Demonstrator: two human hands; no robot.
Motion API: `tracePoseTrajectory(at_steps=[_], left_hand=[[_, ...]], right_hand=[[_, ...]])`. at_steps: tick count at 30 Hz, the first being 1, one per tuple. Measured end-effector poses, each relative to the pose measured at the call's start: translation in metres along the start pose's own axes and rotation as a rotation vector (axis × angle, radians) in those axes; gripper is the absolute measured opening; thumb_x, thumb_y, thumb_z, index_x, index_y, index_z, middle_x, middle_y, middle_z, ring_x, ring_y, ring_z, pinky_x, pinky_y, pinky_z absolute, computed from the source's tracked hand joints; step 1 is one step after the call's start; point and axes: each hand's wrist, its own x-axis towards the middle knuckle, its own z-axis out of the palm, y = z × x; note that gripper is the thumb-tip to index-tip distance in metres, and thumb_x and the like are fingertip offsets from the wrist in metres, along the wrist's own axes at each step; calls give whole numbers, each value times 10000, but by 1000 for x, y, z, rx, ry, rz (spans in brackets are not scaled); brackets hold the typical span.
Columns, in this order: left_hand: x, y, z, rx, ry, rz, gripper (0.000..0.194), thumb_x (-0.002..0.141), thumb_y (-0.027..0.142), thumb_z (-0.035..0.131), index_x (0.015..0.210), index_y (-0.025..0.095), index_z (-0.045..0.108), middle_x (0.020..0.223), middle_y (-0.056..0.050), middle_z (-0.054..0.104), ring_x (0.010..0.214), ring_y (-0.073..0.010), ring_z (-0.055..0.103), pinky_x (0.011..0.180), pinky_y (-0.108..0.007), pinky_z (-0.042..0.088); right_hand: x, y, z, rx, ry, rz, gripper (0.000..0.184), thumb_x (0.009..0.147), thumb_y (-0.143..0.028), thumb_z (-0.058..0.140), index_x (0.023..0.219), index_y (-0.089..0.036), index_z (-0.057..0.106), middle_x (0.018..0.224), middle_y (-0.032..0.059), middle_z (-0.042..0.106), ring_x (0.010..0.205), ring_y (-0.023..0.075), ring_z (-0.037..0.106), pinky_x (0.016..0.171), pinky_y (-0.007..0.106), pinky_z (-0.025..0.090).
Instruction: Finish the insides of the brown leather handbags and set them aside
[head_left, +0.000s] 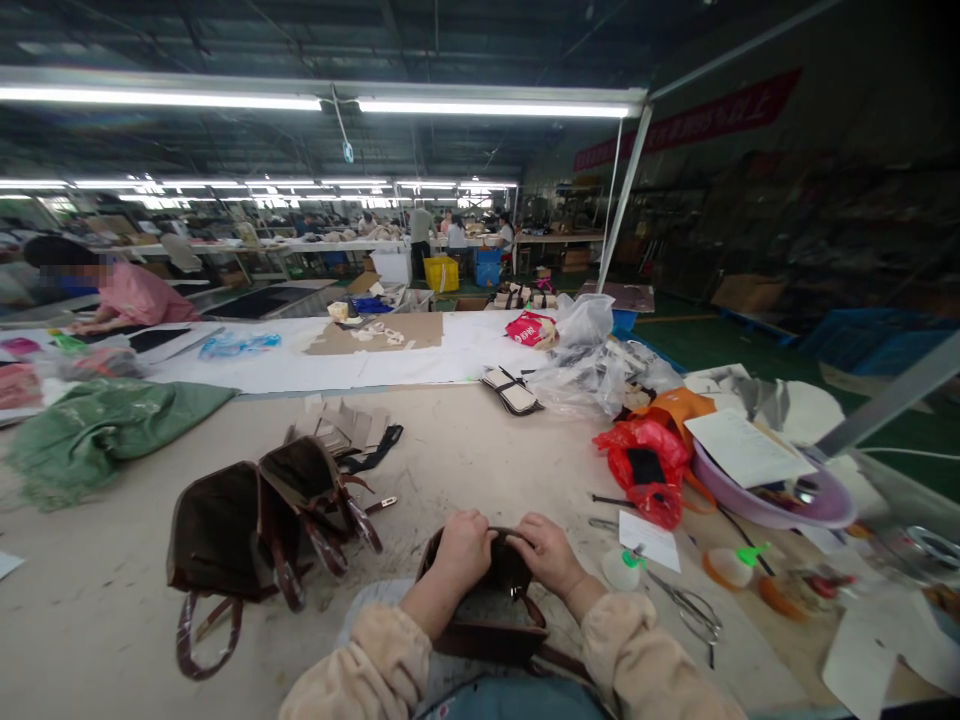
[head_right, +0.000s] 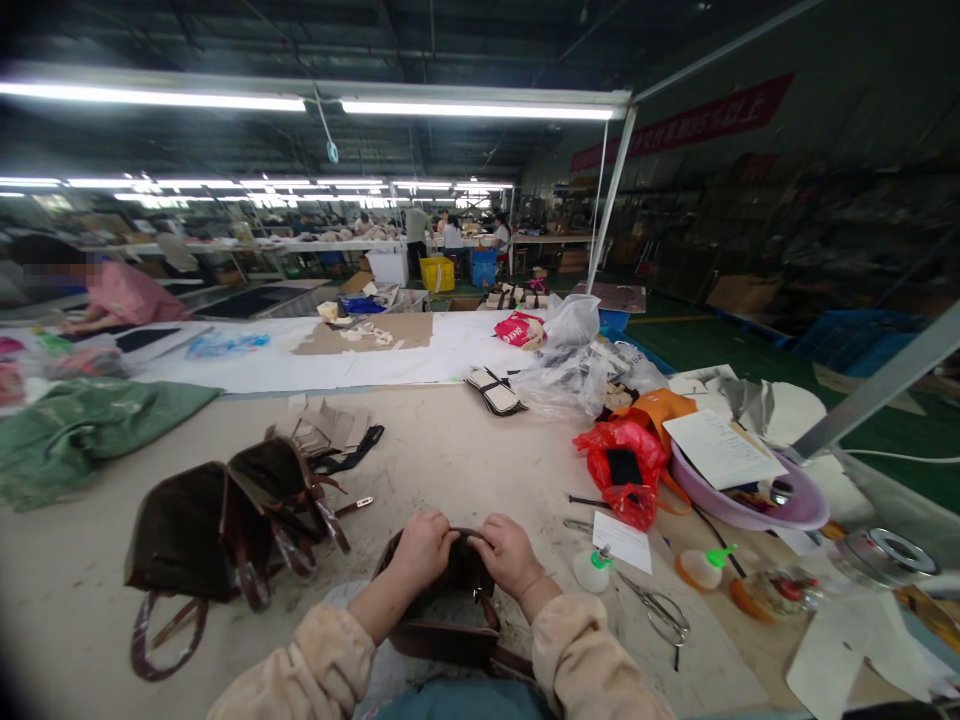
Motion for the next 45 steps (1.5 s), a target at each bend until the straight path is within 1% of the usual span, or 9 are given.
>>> tracePoseTrajectory(at_steps=[11, 15, 18, 21, 23, 28, 33, 37, 45], left_hand=[[-1, 4, -4, -9, -8, -24, 232, 827, 268, 425, 774, 145, 614, 804, -69, 597, 819, -185, 540, 764, -302, 367], [1, 2, 0, -12, 23, -13, 234, 829, 261, 423, 776, 145, 619, 807, -80, 604, 806, -186, 544, 761, -313, 372], [3, 1, 2, -15, 34, 1, 229, 824, 261, 432, 781, 136, 620, 797, -90, 610, 798, -193, 551, 753, -324, 378], [6, -1, 1, -25, 45, 18, 228, 818, 261, 440, 781, 130, 624, 779, -92, 612, 784, -199, 558, 736, -327, 386], [7, -3, 1, -42, 43, 38, 229, 814, 271, 450, 773, 133, 629, 774, -90, 613, 778, -198, 562, 728, -324, 389], [9, -9, 1, -100, 29, 122, 189, 793, 256, 485, 748, 149, 634, 793, -77, 621, 794, -188, 568, 789, -340, 380], [11, -9, -2, -108, -14, 99, 183, 781, 199, 461, 778, 132, 631, 825, -93, 631, 813, -194, 581, 892, -389, 349], [12, -10, -6, -121, -60, 86, 189, 767, 184, 452, 792, 130, 632, 851, -100, 629, 838, -209, 584, 917, -427, 333], [14, -15, 1, -137, -17, 94, 196, 776, 203, 452, 796, 119, 629, 827, -109, 632, 829, -209, 584, 889, -392, 367]], right_hand=[[2, 0, 0, 9, -35, -17, 317, 864, -327, 415, 652, -198, 611, 653, 15, 495, 677, 139, 488, 623, 248, 394], [-2, 8, -2, 50, -105, -34, 284, 878, -338, 379, 887, -214, 634, 735, 31, 522, 739, 153, 515, 673, 264, 431], [-9, 23, -4, 89, -157, -13, 316, 832, -381, 472, 1079, -213, 576, 804, 41, 561, 768, 167, 538, 700, 286, 457], [-17, 33, -5, 79, -123, 54, 463, 756, -389, 583, 1169, -192, 508, 869, 57, 593, 789, 187, 552, 727, 324, 472], [-20, 34, -6, 64, -103, 77, 479, 748, -362, 594, 1186, -200, 487, 914, 65, 594, 790, 188, 558, 732, 335, 478], [-13, 24, -5, 18, -19, 51, 363, 754, -319, 577, 1099, -209, 546, 991, 87, 586, 885, 212, 554, 783, 357, 475], [2, 16, -3, -37, 5, 6, 298, 756, -336, 579, 1023, -205, 592, 918, 78, 614, 836, 202, 570, 756, 330, 480], [9, 11, -2, -36, -45, -10, 201, 808, -336, 514, 914, -220, 638, 801, 46, 616, 763, 173, 574, 697, 282, 474], [13, 4, -2, -124, -65, 21, 273, 848, -354, 442, 744, -197, 639, 650, 26, 560, 661, 155, 531, 632, 267, 429]])
